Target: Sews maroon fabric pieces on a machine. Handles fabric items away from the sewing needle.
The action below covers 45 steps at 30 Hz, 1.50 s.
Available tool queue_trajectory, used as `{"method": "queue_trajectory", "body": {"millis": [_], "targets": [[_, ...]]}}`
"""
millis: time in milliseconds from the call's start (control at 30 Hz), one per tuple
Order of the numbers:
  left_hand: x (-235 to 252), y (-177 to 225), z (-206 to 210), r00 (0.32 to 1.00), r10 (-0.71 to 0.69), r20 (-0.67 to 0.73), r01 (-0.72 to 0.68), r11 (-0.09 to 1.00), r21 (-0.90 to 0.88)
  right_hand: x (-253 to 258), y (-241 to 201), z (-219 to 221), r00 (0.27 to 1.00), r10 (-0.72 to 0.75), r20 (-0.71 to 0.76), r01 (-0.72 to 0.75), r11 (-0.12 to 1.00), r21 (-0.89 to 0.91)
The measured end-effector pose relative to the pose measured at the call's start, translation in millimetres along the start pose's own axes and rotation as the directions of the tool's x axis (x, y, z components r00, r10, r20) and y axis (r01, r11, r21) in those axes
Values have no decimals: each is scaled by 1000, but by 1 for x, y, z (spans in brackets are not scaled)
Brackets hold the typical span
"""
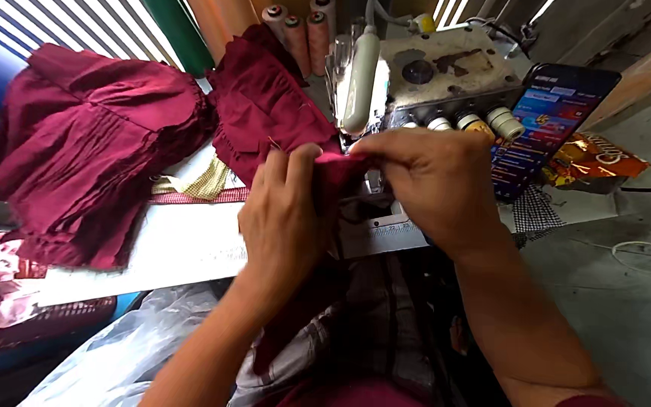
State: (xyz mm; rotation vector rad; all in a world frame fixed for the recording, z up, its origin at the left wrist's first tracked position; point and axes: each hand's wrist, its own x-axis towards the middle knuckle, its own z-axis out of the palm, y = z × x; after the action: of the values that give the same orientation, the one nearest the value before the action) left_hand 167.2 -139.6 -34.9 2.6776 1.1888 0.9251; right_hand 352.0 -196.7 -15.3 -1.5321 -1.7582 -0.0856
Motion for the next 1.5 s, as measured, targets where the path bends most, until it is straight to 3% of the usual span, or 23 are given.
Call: {"method": "queue_trajectory", "body": {"millis": [167, 300, 367, 567, 1000, 1100, 1200, 1333, 1500], "targets": [[23, -18, -19, 967, 241, 88, -249, 964, 97, -18, 5, 0, 997, 75, -29, -69, 984, 162], [-12, -28, -5, 844, 504, 183, -484, 863, -147, -83, 11, 20, 993, 116, 34, -121, 948, 295], [-24, -35, 14, 788, 568, 239, -520, 821, -237, -108, 17, 41, 990, 143, 1, -135, 937, 323], [-25, -31, 29, 839, 469, 275, -420, 881, -220, -117, 19, 57, 976, 188, -107, -147, 939, 312], [28, -45, 28, 825, 444, 351, -375, 893, -247, -85, 28, 71, 971, 182, -152, -148, 966, 213], [13, -36, 23, 901, 316, 296, -294, 948, -119, -80, 29, 74, 967, 212, -144, -181, 963, 199], [-31, -26, 12, 985, 54, 163, -47, 998, -43, -77, 29, 74, 963, 237, -126, -218, 964, 151], [-92, -40, 0, 983, -182, 39, 184, 982, -53, -66, 33, 61, 982, 186, -31, -185, 982, 33], [-89, -48, -47, 990, -4, 140, 32, 980, -197, -36, 28, 35, 974, 51, 220, -29, 994, -101]]}}
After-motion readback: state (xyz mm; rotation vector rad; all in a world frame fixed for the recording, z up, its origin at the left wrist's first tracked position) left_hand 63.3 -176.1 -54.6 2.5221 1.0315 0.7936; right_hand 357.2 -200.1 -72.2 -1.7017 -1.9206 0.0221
